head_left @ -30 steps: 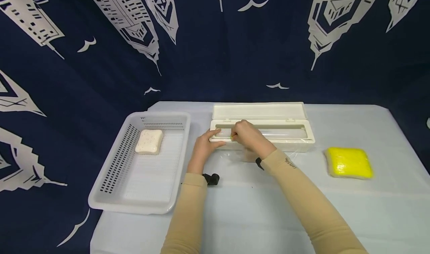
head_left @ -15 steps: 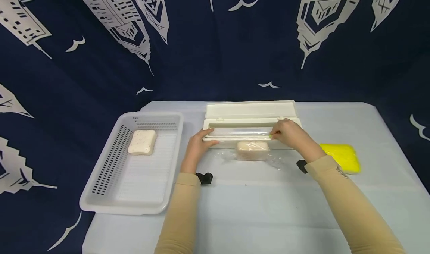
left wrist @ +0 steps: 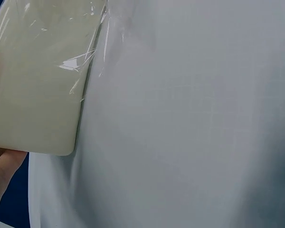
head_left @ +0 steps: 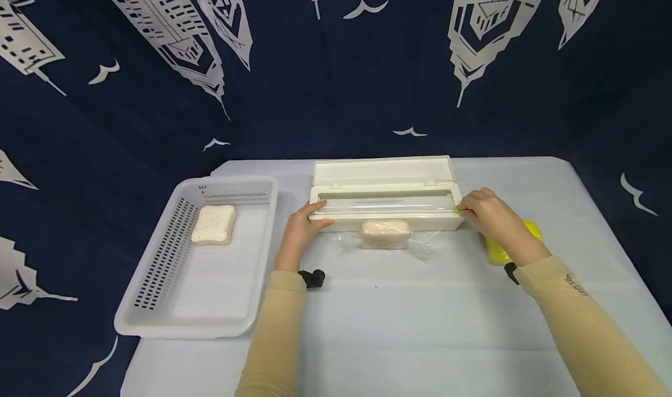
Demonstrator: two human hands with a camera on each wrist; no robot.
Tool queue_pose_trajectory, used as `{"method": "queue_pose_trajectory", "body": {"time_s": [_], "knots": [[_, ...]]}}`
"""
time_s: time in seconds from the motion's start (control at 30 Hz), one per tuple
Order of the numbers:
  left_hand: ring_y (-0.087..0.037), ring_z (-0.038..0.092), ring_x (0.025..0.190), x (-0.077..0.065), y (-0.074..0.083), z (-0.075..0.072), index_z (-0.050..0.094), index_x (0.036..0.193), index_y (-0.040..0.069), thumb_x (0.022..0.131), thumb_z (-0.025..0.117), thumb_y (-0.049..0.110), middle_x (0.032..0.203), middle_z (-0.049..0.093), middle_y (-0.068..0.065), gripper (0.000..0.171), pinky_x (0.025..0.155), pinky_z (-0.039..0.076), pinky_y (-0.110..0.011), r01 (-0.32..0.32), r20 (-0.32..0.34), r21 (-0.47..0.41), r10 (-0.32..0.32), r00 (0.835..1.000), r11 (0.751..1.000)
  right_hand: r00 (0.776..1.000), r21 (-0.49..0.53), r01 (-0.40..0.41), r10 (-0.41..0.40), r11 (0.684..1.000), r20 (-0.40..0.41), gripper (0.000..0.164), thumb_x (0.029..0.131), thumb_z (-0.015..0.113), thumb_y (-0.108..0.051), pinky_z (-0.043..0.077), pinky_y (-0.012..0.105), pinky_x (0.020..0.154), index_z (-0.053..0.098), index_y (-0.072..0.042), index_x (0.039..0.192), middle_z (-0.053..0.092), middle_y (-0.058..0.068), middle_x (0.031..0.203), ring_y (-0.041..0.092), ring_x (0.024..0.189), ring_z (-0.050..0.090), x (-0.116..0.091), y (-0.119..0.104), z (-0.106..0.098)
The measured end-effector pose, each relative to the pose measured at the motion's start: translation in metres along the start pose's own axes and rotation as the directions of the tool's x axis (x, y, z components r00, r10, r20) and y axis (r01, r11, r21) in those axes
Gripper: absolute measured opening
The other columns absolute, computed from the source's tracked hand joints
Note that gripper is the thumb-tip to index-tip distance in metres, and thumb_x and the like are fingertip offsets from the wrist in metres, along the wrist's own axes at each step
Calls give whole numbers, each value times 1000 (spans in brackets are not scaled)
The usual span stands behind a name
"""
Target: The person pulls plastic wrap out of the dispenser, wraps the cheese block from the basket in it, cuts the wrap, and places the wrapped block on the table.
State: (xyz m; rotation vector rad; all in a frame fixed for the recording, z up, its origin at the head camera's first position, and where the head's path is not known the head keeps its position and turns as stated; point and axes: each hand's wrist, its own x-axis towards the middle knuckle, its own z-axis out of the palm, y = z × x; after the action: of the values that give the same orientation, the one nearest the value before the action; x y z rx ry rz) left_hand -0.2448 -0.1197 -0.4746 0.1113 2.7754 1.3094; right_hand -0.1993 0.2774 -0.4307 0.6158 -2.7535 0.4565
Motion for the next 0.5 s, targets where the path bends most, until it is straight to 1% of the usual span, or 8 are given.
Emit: {"method": "queue_pose_trajectory", "body": {"time_s": [0.1,0.17,0.27,0.37,0.43,0.5], "knots": [[-33,41,141,-1,0,-2,60,137,22,81,79,33,151,43,-21,60,115,35,-45,-6,4,7,6,1000,1000,1000,-14,-14,14,1000,15,12,79,73,9,54,47,78,71,6,90,69,20,91,35,86,59,-3,1,-1],[-33,40,142,-1,0,-2,58,138,21,82,78,33,152,42,-21,61,116,34,-45,-12,13,11,12,1000,1000,999,-39,-32,32,999,12,14,79,73,8,52,48,81,71,6,93,68,22,94,36,88,58,-2,-4,-1],[-32,39,142,-2,-1,-1,56,140,20,83,77,32,154,40,-18,62,116,34,-45,-15,29,17,15,999,1000,997,-45,-80,81,996,6,22,83,70,4,46,53,87,68,8,105,65,25,104,41,98,56,-4,-16,0],[-31,38,143,-3,-1,-1,54,142,19,84,76,31,156,37,-16,63,116,34,-45,-11,40,16,10,999,1000,994,0,-106,106,994,31,40,86,69,-8,40,57,95,61,9,122,60,26,121,43,115,51,-7,-31,6],[-31,36,145,-4,0,-1,52,143,19,85,76,31,157,35,-15,64,117,32,-46,-8,46,7,8,999,1000,994,29,-101,100,994,49,53,85,72,-19,38,57,98,56,6,130,57,24,129,42,122,49,-8,-42,14],[-35,33,145,-6,1,0,52,143,19,87,75,32,158,33,-17,62,117,31,-49,-1,44,-3,1,999,1000,996,49,-80,78,996,52,66,82,78,-29,37,57,99,54,4,133,56,21,132,41,124,47,-8,-50,22]]}}
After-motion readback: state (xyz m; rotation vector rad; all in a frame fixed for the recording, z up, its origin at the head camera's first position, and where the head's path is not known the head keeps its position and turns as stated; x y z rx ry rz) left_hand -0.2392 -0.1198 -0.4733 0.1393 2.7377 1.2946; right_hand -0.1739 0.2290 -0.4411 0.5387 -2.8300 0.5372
